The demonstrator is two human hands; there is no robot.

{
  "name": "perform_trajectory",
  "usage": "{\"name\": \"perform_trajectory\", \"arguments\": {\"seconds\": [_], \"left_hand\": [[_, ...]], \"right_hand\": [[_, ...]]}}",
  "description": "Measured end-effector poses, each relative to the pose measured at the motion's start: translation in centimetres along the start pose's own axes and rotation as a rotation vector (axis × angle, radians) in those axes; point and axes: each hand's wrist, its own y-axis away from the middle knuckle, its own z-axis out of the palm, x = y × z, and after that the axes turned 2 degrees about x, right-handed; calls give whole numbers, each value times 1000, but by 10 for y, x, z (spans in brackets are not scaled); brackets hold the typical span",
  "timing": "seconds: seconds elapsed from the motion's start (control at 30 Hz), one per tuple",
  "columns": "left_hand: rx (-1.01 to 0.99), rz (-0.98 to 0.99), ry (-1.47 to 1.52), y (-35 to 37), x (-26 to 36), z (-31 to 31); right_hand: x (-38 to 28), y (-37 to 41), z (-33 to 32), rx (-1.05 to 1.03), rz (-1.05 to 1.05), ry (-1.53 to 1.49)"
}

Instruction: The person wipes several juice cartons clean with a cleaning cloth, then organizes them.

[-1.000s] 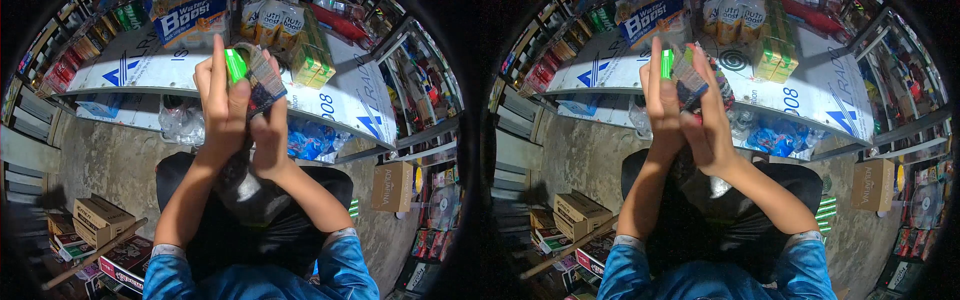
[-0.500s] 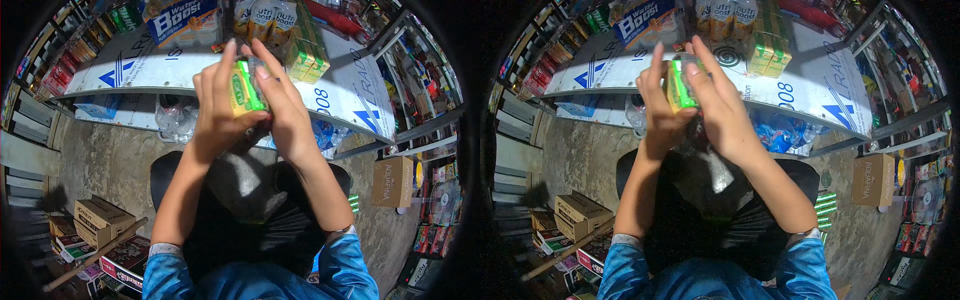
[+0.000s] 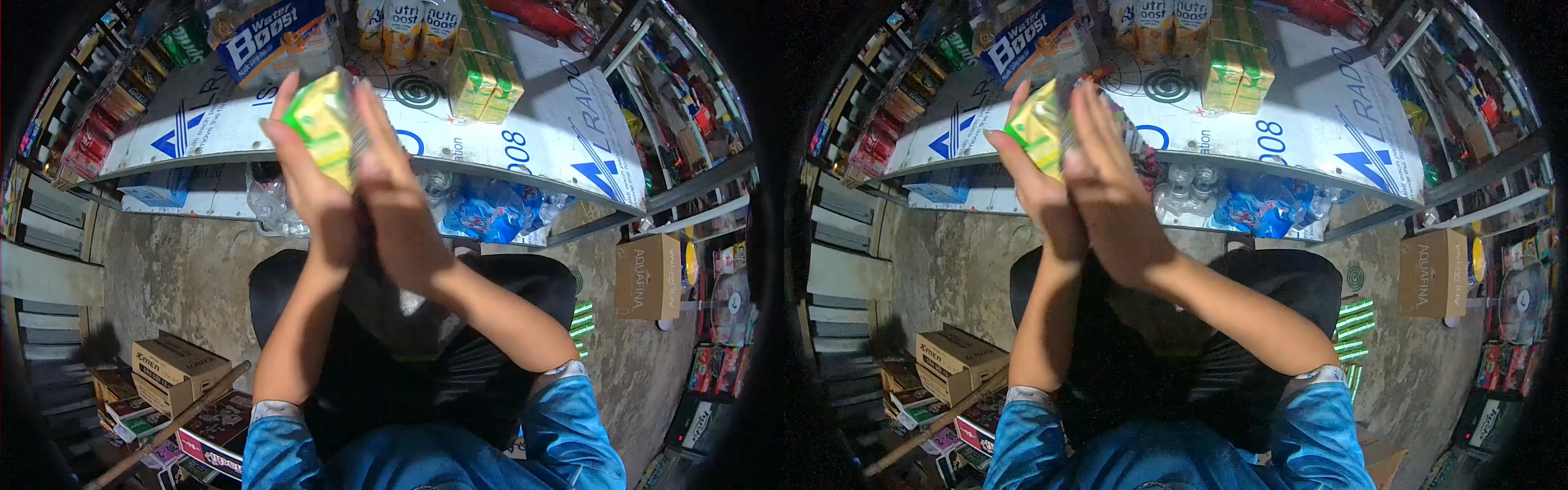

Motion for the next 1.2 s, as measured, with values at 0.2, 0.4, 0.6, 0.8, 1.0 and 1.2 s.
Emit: {"name": "perform_trajectory", "arguments": {"seconds": [0.2,0.4,0.6,0.8,1.0,1.2], "left_hand": [[-99,-118,13,0,2,2],[-53,-188,76,2,-15,-3],[71,-482,489,-28,-10,-18],[187,-417,270,-14,-10,2],[126,-167,-127,-75,-36,-29],[19,-99,-347,-89,-70,-51]], "right_hand": [[10,-11,-8,72,-81,90],[15,-9,0,176,42,104],[16,-2,6,128,19,25],[12,-12,-8,179,151,-122],[33,-20,-54,-121,375,-156],[18,-37,-147,138,258,-66]]}}
